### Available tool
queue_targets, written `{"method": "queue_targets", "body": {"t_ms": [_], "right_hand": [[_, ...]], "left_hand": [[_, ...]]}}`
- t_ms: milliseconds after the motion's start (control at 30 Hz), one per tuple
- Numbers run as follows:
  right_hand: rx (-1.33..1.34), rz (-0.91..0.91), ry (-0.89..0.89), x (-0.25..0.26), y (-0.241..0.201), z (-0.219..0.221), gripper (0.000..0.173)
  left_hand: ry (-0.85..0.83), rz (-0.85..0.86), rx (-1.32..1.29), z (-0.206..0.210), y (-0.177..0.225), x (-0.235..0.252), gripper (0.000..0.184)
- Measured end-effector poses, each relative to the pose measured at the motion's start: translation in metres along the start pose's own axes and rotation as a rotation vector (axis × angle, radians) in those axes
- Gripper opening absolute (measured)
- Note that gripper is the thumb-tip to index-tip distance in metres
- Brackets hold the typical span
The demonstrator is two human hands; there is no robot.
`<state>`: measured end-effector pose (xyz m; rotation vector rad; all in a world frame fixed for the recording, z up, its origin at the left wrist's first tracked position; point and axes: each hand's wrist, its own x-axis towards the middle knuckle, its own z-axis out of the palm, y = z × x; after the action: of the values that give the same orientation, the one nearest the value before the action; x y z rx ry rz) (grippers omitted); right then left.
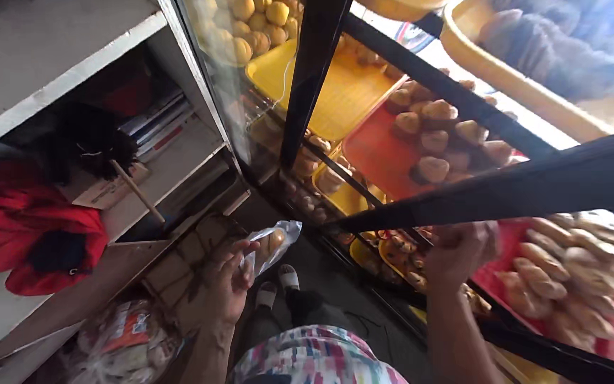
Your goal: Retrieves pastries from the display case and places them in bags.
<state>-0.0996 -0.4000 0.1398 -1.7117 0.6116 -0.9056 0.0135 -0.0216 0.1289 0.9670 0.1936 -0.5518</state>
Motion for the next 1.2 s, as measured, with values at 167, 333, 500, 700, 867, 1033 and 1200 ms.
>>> {"method": "queue_targets", "body": {"t_ms": [167, 333, 500, 700, 867, 1033, 1200], "right_hand": [[-0.766, -0.362, -0.839, -0.079, -0.015, 0.084, 0.032], [-1.396, -0.151, -1.277, -0.052, 0.021, 0.167, 0.039], [-1.308, 0.162, -1.264, -0.066, 0.054, 0.158, 0.040], [-1.278, 0.276, -1.134, -0.080, 0.071, 0.129, 0.046], [-1.433, 0.371, -1.186, -0.102, 0.060, 0.066, 0.041], [-1.506, 0.334, -1.177, -0.129, 0.068, -0.003, 0.036], [-1.455, 0.307, -1.049, -0.151, 0.090, -0.059, 0.036]], "left_hand": [[-0.014, -0.048, 0.029, -0.004, 0.000, -0.015, 0.037], [-0.027, -0.032, 0.006, -0.018, 0.003, -0.037, 0.036], [0.066, -0.046, 0.030, -0.040, 0.007, -0.062, 0.038], [0.098, -0.035, 0.026, -0.054, 0.011, -0.083, 0.038], [0.050, -0.023, 0.023, -0.055, 0.012, -0.089, 0.040], [-0.075, -0.087, 0.057, -0.049, 0.007, -0.083, 0.037], [-0.287, -0.168, 0.140, -0.029, -0.007, -0.075, 0.035]]}}
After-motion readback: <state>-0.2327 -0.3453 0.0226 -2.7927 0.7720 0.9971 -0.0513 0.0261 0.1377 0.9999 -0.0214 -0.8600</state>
